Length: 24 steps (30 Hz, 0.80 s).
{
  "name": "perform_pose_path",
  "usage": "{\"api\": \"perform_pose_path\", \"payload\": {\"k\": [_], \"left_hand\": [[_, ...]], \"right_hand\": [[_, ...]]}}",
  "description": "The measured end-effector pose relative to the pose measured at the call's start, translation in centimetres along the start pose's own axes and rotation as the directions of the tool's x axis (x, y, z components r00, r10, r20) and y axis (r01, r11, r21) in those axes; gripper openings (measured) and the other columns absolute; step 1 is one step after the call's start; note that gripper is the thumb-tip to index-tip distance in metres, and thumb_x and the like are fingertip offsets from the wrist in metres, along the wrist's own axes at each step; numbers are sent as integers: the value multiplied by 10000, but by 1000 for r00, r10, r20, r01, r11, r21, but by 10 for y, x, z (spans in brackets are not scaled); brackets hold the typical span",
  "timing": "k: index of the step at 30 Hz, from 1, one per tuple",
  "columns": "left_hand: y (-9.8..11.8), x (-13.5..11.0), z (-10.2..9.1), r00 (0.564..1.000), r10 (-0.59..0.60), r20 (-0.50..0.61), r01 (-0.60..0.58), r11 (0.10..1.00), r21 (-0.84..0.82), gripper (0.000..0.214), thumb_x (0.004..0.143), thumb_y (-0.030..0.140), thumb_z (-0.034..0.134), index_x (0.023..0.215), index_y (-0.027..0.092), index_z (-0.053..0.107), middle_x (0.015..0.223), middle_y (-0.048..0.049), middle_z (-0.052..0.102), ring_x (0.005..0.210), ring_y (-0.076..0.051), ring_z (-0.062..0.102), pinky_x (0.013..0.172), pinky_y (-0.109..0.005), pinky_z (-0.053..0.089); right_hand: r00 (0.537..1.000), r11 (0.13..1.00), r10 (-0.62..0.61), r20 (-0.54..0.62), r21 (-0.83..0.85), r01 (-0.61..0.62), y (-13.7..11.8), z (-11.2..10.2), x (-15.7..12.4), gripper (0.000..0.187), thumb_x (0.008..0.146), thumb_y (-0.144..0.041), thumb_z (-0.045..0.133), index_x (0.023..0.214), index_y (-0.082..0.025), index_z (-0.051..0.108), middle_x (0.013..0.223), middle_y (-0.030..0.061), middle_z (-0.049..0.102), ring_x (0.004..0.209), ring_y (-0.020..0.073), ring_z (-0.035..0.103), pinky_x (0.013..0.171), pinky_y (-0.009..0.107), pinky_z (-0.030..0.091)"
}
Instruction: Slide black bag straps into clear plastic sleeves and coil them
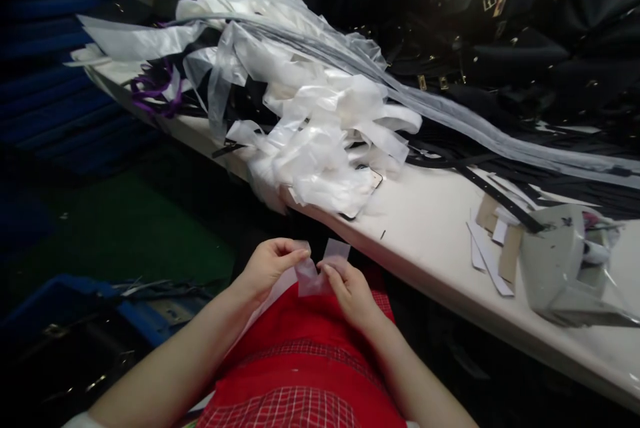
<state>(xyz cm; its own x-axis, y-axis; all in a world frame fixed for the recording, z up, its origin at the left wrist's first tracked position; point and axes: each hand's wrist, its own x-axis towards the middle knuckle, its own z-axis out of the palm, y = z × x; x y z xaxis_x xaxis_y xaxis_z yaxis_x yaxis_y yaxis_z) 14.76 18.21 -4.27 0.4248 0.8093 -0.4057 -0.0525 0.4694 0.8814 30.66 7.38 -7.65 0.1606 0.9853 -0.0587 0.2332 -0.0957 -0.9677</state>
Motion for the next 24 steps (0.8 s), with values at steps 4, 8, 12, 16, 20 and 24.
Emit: {"api": "perform_pose_path", "payload": {"k": [4,8,12,16,20,24], "left_hand": [[6,-3,-2,995,-14,100,19,998,-53,315,535,338,914,586,132,681,588,0,666,558,-109,575,605,-239,470],[0,-4,0,989,-16,149,16,1000,-1,305,583,334,892,627,128,672,638,0,653,599,-106,567,619,-231,458],[-8,-4,2,987,84,138,-84,996,-5,328,665,348,849,856,145,676,857,-34,696,757,-136,633,730,-253,504],[-6,-10,-5,941,319,112,-331,935,124,221,852,377,682,904,171,623,1162,-91,619,920,-165,657,864,-322,525],[-1,-18,-14,879,366,307,-469,785,406,149,850,307,678,906,169,675,1226,-141,586,1112,-235,610,954,-385,516],[-4,-17,-12,875,319,365,-472,734,489,227,764,279,768,959,186,698,1262,-135,597,1190,-257,579,999,-417,507]], "right_hand": [[988,995,27,154,89,-41,-5,-6,-4,348,973,-442,486,831,-193,685,938,66,689,920,201,627,903,345,478],[940,997,-65,335,49,51,-14,0,-7,284,953,-390,546,828,-193,709,831,46,688,797,178,619,797,314,497],[968,981,-161,191,-75,178,-15,10,-5,201,949,-311,550,916,-212,722,942,62,707,872,190,641,839,331,501],[987,977,-145,74,-146,154,-11,7,-1,201,946,-317,556,938,-229,736,950,69,713,863,200,657,805,332,519],[987,974,-147,67,-164,156,-5,1,0,190,937,-297,566,981,-246,744,1022,73,723,930,220,670,840,360,526],[978,955,-188,89,-218,203,0,1,-1,205,926,-270,579,1061,-256,734,1076,74,719,994,229,660,892,387,518]]}}
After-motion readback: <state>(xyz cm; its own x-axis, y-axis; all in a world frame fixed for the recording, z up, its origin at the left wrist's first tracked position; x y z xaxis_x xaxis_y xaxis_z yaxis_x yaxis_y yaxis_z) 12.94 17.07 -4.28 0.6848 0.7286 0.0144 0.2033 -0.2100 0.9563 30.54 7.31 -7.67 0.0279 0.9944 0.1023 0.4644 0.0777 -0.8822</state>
